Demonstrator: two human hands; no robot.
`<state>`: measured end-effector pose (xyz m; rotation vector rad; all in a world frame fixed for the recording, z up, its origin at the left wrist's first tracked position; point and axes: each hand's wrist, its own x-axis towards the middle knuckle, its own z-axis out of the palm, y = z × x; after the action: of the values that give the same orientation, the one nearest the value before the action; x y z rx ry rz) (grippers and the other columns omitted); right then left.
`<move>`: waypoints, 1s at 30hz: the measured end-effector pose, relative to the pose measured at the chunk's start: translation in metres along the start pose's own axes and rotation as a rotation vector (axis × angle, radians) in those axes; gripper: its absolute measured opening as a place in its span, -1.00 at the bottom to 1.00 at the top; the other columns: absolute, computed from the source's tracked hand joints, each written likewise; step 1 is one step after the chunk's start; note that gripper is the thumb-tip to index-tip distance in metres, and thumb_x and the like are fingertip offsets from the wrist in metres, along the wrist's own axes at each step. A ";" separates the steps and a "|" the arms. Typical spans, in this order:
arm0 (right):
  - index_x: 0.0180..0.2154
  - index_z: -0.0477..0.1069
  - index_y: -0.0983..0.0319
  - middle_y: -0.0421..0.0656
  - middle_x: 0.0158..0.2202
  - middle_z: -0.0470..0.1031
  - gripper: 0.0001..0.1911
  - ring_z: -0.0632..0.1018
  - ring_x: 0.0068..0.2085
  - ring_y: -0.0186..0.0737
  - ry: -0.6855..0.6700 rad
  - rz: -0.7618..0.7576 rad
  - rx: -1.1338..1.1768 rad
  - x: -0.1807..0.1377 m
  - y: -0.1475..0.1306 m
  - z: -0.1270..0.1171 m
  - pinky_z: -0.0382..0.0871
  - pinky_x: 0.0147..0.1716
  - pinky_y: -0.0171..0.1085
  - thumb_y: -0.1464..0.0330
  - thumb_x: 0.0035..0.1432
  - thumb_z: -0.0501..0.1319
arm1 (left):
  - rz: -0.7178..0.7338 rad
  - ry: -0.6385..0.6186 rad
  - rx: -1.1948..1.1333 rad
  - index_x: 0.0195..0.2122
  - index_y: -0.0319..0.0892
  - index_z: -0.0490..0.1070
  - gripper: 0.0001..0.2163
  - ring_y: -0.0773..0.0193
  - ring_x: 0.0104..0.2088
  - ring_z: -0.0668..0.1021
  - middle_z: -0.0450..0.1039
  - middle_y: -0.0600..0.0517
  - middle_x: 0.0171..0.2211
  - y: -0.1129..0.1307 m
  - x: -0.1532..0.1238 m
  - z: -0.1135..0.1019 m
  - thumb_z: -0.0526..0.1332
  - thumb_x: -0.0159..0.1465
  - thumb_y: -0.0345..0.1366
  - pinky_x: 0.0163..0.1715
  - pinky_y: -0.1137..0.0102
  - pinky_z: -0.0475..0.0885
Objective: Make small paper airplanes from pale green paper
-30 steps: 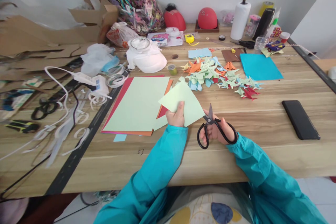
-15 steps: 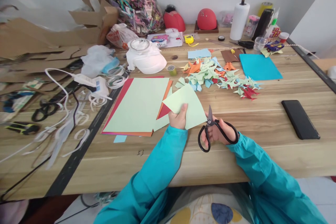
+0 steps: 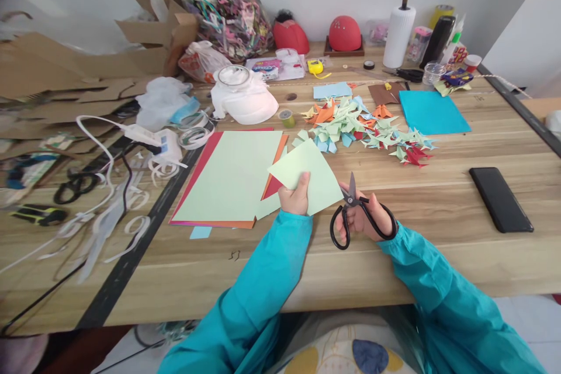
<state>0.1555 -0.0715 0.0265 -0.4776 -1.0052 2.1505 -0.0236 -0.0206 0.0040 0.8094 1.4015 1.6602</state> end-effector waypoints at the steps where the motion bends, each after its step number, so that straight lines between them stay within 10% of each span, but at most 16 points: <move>1: 0.25 -0.30 0.15 -0.09 -0.36 0.46 -0.04 0.48 -0.46 -0.18 -0.009 0.009 0.002 0.000 -0.001 0.000 0.34 -0.45 -0.15 -0.23 -0.02 -0.10 | -0.003 -0.010 -0.001 -0.26 -0.30 0.49 -0.59 0.05 -0.10 0.52 0.54 -0.15 -0.26 0.000 0.001 -0.001 0.35 -0.05 -0.10 -0.05 0.25 0.40; 11: 0.20 -0.18 0.25 -0.07 -0.39 0.47 -0.09 0.50 -0.48 -0.15 -0.103 0.107 -0.013 -0.004 -0.003 -0.009 0.33 -0.43 -0.13 -0.23 0.01 -0.15 | 0.002 -0.165 0.072 -0.29 -0.33 0.49 -0.60 0.04 -0.14 0.54 0.53 -0.18 -0.24 0.005 -0.006 -0.002 0.33 -0.01 -0.08 -0.09 0.23 0.42; 30: 0.23 -0.24 0.19 -0.01 -0.30 0.47 -0.06 0.49 -0.46 -0.16 -0.038 0.016 0.045 -0.002 -0.005 -0.005 0.33 -0.47 -0.16 -0.23 -0.01 -0.12 | -0.038 -0.080 0.007 -0.33 -0.31 0.51 -0.62 0.04 -0.16 0.54 0.55 -0.13 -0.33 0.005 -0.007 0.000 0.34 -0.04 -0.08 -0.10 0.25 0.43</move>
<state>0.1620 -0.0684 0.0274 -0.4262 -0.9748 2.1987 -0.0211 -0.0271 0.0088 0.8388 1.3594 1.5775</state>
